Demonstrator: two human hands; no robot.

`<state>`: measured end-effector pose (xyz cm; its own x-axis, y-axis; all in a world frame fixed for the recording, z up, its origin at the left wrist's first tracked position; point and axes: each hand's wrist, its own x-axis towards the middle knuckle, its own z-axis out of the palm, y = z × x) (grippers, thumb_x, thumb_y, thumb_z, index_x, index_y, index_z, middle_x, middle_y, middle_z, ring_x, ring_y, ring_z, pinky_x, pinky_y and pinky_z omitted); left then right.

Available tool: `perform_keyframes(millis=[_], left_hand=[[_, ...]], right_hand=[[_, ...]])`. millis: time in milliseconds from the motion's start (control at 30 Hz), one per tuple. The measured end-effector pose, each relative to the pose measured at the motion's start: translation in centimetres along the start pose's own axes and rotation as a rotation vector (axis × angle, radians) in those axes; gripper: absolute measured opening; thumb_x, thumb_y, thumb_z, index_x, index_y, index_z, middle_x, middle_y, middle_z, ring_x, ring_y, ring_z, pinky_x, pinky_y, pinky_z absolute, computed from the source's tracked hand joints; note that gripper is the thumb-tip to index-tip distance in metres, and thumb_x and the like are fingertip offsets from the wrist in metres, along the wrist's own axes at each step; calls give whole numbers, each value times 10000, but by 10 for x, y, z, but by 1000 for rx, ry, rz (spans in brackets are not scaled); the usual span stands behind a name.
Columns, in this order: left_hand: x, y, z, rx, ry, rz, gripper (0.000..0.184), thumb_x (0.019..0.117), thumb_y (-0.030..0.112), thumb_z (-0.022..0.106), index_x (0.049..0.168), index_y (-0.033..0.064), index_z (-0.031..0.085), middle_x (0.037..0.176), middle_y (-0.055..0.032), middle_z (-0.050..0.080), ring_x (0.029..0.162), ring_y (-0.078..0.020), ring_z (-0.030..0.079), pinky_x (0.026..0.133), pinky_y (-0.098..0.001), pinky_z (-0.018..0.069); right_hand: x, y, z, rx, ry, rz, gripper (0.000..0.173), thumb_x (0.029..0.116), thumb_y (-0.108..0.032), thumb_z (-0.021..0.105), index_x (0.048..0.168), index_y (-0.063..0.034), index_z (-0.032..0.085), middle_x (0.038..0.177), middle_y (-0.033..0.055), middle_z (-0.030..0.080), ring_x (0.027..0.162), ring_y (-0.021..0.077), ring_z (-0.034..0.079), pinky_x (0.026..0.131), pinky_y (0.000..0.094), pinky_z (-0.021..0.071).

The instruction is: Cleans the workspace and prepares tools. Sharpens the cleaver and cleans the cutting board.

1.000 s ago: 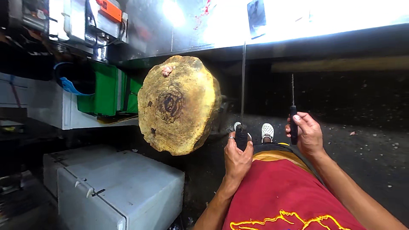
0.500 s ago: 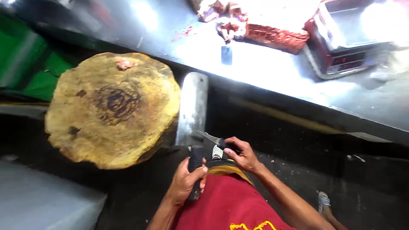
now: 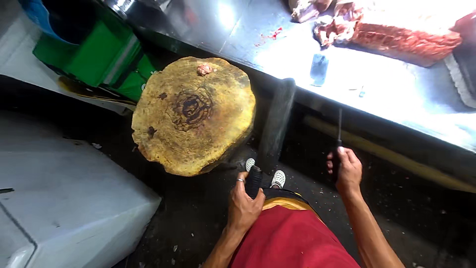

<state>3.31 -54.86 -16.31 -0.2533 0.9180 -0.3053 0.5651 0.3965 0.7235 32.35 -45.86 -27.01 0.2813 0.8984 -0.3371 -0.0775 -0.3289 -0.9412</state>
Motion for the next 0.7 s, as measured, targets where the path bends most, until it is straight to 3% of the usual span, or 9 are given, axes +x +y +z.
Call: perform_keyframes(millis=[67,133,233,300,367,500,700], left_hand=[[12,-3,-5,-122,-82,-133,573,813,188,750,1338,51,569,1083,-66,698,860,-113,697,753,-326,608],[23,-11,-2,-235,-137,-256,549,782,147,751,1301,58,598,976,-71,696,693,-147,677,612,-338,601],[30,-18,7,-38,-94,-302,546,805,171,752,1314,53,592,1025,-109,692,809,-191,696,719,-409,600],[28,-21,11,112,-36,-242,535,827,174,760,1316,27,598,1082,-139,706,958,-229,698,867,-453,572],[24,-25,14,204,19,-168,523,830,157,757,1307,4,607,1112,-158,713,1040,-259,693,939,-477,549],[19,-26,17,256,74,-91,502,826,149,750,1284,-7,615,1102,-164,716,1025,-266,699,920,-467,557],[20,-26,17,218,86,-136,449,843,180,744,1244,13,629,1042,-137,714,969,-244,696,879,-449,560]], right_hand=[[-31,-2,-7,98,-19,-48,250,1098,-214,369,1131,-51,556,812,11,677,541,100,603,458,240,523],[-58,-8,-8,34,-142,-152,230,1059,-191,454,1142,-26,592,816,2,684,574,86,615,489,238,539],[-82,-19,5,-289,-351,-304,305,1016,-247,591,1139,20,672,861,31,699,673,68,637,602,256,568],[-91,-22,19,-502,-451,-391,334,1012,-335,618,1109,-34,725,944,49,738,816,78,692,749,280,602],[-95,-16,34,-622,-532,-441,368,1019,-407,593,1097,-78,739,983,64,746,886,127,713,799,335,604],[-85,0,51,-680,-587,-441,420,1023,-483,555,1085,-112,740,964,70,729,860,168,702,752,374,589],[-90,6,59,-530,-544,-424,370,1021,-405,601,1055,-68,749,935,63,727,810,96,673,746,267,570]])
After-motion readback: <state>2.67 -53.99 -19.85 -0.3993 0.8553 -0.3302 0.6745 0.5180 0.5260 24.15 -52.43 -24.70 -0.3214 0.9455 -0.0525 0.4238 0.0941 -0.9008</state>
